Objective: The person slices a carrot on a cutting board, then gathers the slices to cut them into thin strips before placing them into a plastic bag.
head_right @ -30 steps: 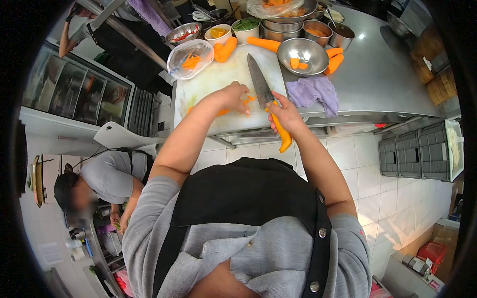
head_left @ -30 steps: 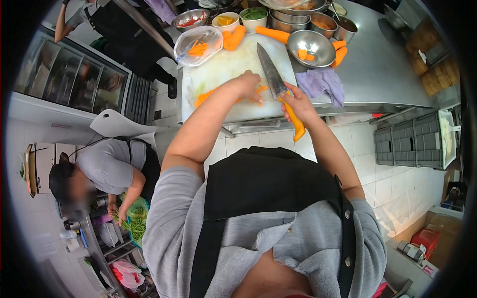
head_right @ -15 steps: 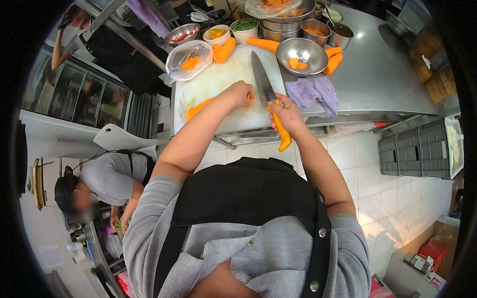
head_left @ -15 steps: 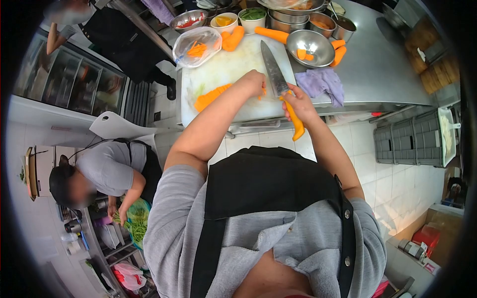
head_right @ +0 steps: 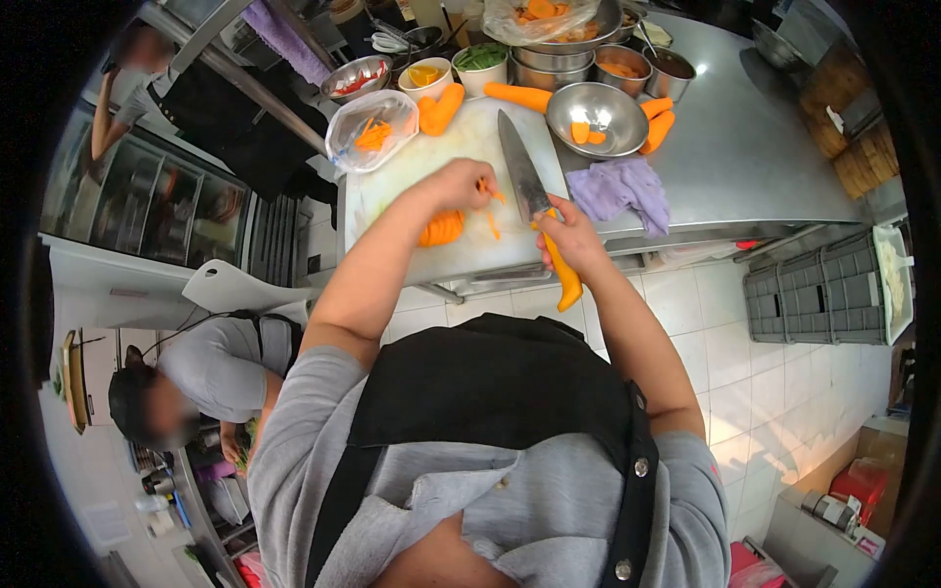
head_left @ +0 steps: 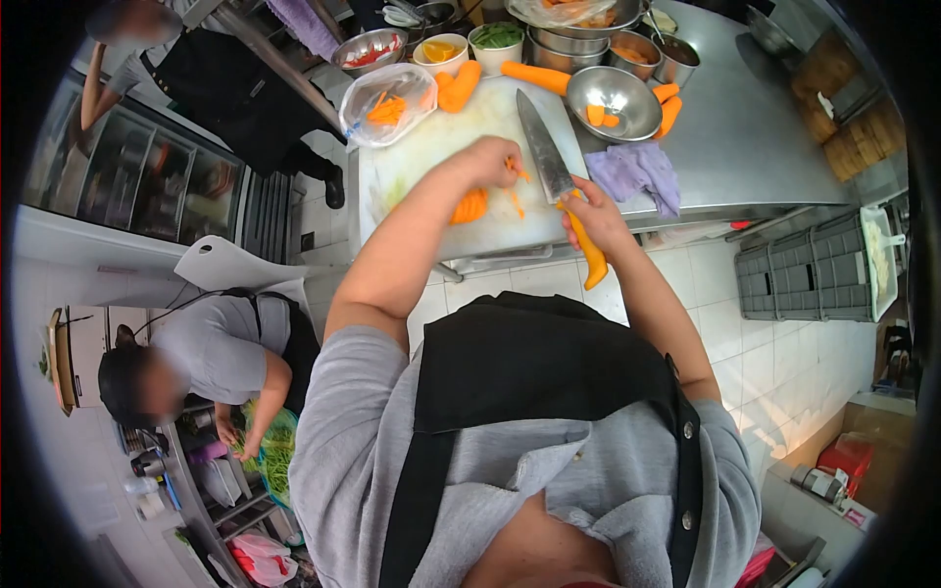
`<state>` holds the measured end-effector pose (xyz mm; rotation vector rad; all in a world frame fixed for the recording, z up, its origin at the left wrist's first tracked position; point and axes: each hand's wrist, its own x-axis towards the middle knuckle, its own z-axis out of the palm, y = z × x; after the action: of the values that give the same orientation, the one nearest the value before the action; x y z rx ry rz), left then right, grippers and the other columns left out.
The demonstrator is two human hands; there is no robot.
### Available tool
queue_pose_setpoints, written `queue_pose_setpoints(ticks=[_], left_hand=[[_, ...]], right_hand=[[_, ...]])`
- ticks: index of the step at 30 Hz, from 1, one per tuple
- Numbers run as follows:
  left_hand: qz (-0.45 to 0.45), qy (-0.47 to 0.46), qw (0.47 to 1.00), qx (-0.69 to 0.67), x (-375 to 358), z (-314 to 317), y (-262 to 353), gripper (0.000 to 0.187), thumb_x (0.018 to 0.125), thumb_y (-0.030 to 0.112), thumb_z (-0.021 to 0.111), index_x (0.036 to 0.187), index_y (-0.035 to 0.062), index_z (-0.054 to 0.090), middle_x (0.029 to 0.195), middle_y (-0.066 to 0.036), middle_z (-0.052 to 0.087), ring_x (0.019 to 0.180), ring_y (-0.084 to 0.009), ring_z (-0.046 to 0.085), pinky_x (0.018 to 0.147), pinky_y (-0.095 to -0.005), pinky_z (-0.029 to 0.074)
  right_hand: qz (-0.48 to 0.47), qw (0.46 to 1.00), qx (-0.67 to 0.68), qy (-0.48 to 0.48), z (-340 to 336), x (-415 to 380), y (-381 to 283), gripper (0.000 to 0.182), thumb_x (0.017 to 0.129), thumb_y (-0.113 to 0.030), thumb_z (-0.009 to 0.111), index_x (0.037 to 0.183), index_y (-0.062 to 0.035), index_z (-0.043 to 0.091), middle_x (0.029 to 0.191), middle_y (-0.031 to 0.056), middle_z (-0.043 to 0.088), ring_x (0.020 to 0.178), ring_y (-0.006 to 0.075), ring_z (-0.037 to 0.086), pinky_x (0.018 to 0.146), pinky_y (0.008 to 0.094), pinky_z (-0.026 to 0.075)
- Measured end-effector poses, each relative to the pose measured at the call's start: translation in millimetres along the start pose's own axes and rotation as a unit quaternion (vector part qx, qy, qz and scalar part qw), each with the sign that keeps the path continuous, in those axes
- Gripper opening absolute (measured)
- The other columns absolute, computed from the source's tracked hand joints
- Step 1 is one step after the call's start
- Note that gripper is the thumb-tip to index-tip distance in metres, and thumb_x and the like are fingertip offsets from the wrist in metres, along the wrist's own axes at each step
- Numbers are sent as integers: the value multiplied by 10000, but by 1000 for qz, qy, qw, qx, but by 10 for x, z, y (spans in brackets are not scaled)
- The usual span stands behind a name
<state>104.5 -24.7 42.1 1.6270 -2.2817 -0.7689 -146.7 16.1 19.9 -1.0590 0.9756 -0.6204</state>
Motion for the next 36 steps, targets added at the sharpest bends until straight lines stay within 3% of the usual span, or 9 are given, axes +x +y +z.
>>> queue_pose_setpoints(ticks=[5, 10, 13, 19, 22, 24, 26, 28, 36], left_hand=[[-119, 130, 978, -116, -161, -788, -674, 161, 789, 94, 684, 937, 30, 679, 874, -105, 706, 695, -203, 697, 699, -318, 544], [-254, 246, 928, 114, -212, -1295, -1365, 200, 803, 167, 711, 988, 94, 732, 951, -123, 720, 867, -246, 704, 792, -337, 536], [-305, 228, 918, 106, -170, -1342, -1476, 233, 817, 204, 715, 1040, 144, 748, 1019, -123, 718, 947, -268, 685, 846, -345, 523], [-279, 246, 917, 143, -108, -1286, -1465, 257, 843, 148, 667, 1091, 138, 736, 1075, -151, 699, 966, -286, 679, 869, -359, 516], [-210, 285, 933, 70, -99, -1105, -1114, 239, 836, 100, 658, 1064, 102, 729, 1054, -150, 700, 958, -285, 674, 862, -369, 514], [-43, 211, 963, 162, -32, -852, -812, 178, 831, 85, 664, 1000, 67, 717, 1011, -136, 700, 956, -273, 658, 860, -368, 511], [71, 68, 995, 25, -94, -549, -357, 143, 823, 99, 686, 957, 54, 701, 989, -116, 683, 959, -273, 637, 873, -365, 504], [61, -18, 998, 22, -102, -235, -140, 201, 779, 98, 745, 969, 63, 689, 1001, -100, 634, 962, -286, 621, 857, -350, 501], [11, -82, 992, 96, -12, 29, -64, 187, 697, 127, 794, 837, 77, 680, 941, -96, 625, 934, -284, 620, 810, -378, 500]], right_hand=[[22, 1000, 5, 10, 17, -6, -35, 690, 912, -257, 633, 1468, -30, 293, 723, 74, 571, 482, 146, 522, 430, 307, 433], [25, 1000, 7, 4, 27, -11, -55, 658, 916, -262, 631, 1450, -37, 319, 724, 74, 574, 482, 143, 525, 423, 300, 428], [30, 1000, 8, 0, -4, 36, -12, 641, 919, -262, 631, 1444, -47, 331, 724, 71, 575, 481, 142, 527, 420, 295, 427], [34, 999, 5, 4, -2, 19, -31, 633, 919, -270, 639, 1437, -57, 342, 721, 68, 577, 477, 141, 529, 417, 294, 432], [32, 999, 1, 8, 9, 15, -39, 581, 927, -277, 625, 1404, -59, 377, 716, 66, 575, 474, 136, 524, 412, 282, 429], [29, 1000, 1, 8, 10, 8, -38, 552, 930, -282, 619, 1384, -60, 398, 713, 64, 574, 473, 133, 521, 408, 276, 427], [27, 1000, 3, 3, -1, 8, -32, 547, 927, -288, 623, 1375, -59, 406, 711, 62, 574, 472, 134, 522, 406, 274, 425], [27, 1000, 3, -3, -14, 24, -18, 524, 926, -290, 625, 1350, -57, 423, 711, 62, 574, 471, 134, 521, 406, 275, 425], [16, 1000, 6, -18, -38, 36, 14, 525, 917, -278, 627, 1327, -27, 416, 707, 62, 569, 467, 139, 520, 409, 290, 421]])
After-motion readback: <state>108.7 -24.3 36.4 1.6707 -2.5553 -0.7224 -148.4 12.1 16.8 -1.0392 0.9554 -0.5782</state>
